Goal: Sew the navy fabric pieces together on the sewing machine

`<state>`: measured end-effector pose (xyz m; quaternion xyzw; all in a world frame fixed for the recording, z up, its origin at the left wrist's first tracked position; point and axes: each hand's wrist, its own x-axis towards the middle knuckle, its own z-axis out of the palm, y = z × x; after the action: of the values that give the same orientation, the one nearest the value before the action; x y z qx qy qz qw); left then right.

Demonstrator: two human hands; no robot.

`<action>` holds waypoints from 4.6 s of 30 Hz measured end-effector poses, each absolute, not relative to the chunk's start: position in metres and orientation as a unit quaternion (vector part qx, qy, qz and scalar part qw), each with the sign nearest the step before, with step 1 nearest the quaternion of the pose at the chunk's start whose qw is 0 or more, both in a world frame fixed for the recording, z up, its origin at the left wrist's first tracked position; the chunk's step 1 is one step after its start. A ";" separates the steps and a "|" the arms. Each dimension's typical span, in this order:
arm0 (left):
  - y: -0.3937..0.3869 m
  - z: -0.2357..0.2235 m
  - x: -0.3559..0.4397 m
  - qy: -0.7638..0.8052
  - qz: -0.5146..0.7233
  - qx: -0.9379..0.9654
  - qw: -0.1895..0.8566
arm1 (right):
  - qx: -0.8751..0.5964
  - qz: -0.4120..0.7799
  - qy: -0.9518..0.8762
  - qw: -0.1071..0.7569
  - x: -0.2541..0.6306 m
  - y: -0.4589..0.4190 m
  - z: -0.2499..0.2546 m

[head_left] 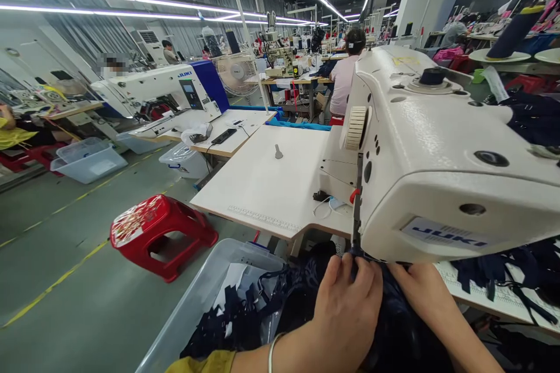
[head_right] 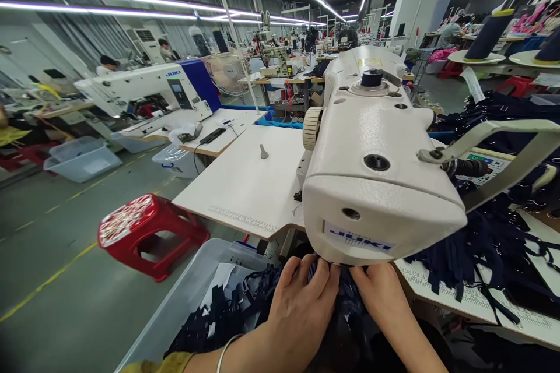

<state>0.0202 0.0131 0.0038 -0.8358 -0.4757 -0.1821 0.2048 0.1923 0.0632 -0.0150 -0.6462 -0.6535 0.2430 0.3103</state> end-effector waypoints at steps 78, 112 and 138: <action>0.020 -0.028 0.011 -0.452 -0.260 -0.825 0.219 | -0.627 0.320 -0.568 0.426 0.183 0.062 -0.025; 0.025 0.034 -0.013 -0.455 -0.286 -0.782 -0.316 | -0.646 0.283 -0.525 0.477 0.257 0.024 -0.003; 0.027 0.009 -0.008 -0.321 -0.373 -0.865 -0.095 | -0.518 0.550 -0.476 0.450 0.190 0.025 -0.008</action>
<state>-0.0076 0.0267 0.0093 -0.8652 -0.3213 -0.3731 -0.0951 0.1900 0.0254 -0.0076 -0.5179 -0.4759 0.5501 0.4501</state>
